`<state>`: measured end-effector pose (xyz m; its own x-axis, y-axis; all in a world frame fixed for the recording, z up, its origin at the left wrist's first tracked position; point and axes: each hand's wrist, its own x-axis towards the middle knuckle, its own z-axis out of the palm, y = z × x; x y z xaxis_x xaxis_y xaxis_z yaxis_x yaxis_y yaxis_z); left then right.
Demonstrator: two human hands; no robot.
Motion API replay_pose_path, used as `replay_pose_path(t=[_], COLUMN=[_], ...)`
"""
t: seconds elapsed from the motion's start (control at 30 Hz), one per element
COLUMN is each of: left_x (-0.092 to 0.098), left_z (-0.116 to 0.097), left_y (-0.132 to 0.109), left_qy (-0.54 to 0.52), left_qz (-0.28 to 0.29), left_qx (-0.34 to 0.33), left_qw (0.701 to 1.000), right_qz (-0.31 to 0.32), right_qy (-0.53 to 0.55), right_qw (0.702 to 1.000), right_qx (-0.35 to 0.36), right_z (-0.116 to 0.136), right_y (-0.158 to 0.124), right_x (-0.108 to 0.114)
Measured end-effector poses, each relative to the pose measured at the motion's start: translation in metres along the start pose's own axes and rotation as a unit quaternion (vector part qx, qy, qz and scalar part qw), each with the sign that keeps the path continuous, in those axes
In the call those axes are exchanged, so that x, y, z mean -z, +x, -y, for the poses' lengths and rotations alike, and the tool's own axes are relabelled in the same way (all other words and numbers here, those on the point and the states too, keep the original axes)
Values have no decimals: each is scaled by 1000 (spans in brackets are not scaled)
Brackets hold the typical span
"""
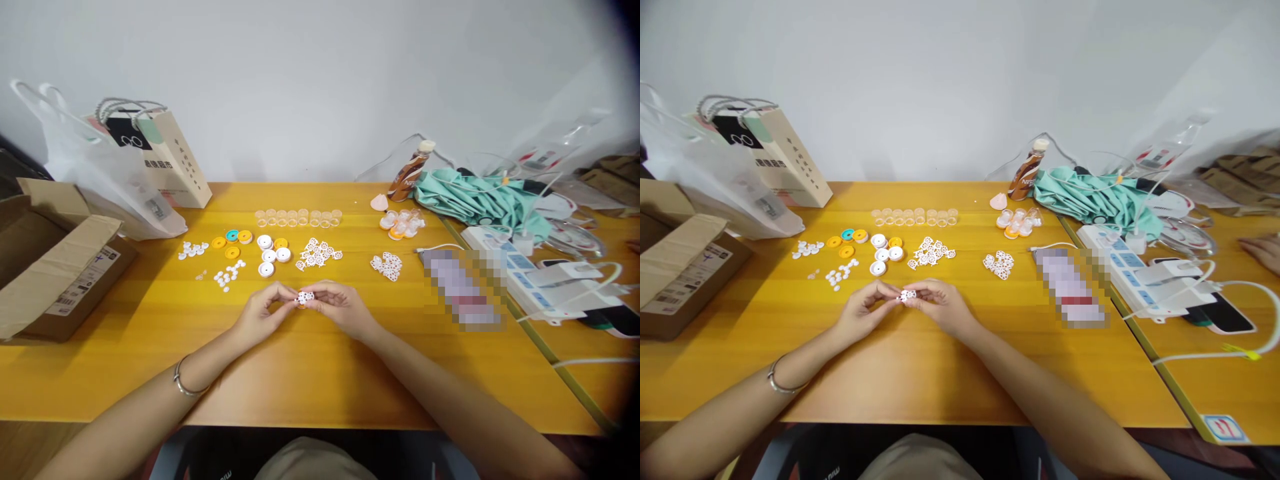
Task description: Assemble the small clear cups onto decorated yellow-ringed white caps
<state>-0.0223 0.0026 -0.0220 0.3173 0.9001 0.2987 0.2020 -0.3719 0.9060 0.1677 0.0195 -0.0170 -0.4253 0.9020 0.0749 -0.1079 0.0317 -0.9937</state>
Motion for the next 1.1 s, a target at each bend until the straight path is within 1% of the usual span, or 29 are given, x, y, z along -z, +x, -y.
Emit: replay_pose_path(t=[0.3,0.53,0.63,0.77,0.87,0.97,1.1], left_x=[2,4,1,-5,-9,-10,-10], left_z=[2,-4,-7,-9,-10,-11,-13], left_y=[-1,-1,1,4,6,6,7], left_qy=[36,56,16,-70,-96,-112,-116], left_qz=[4,13,11,-12,-16,-19,-22], left_qx=[-34,-30,-8,64,105,125,134], left_qw=[999,998,1000,995,990,986,984], right_qz=[0,2,3,3,-1,-12,-34], right_qy=[24,39,53,45,23,10,11], right_qw=[999,998,997,997,998,998,997], right_qx=[-27,-47,-57,-61,-62,-65,-75], right_z=[2,4,3,4,6,7,6], right_y=[1,1,0,-1,-2,-2,-1], right_x=[0,1,1,-2,-5,-6,-9])
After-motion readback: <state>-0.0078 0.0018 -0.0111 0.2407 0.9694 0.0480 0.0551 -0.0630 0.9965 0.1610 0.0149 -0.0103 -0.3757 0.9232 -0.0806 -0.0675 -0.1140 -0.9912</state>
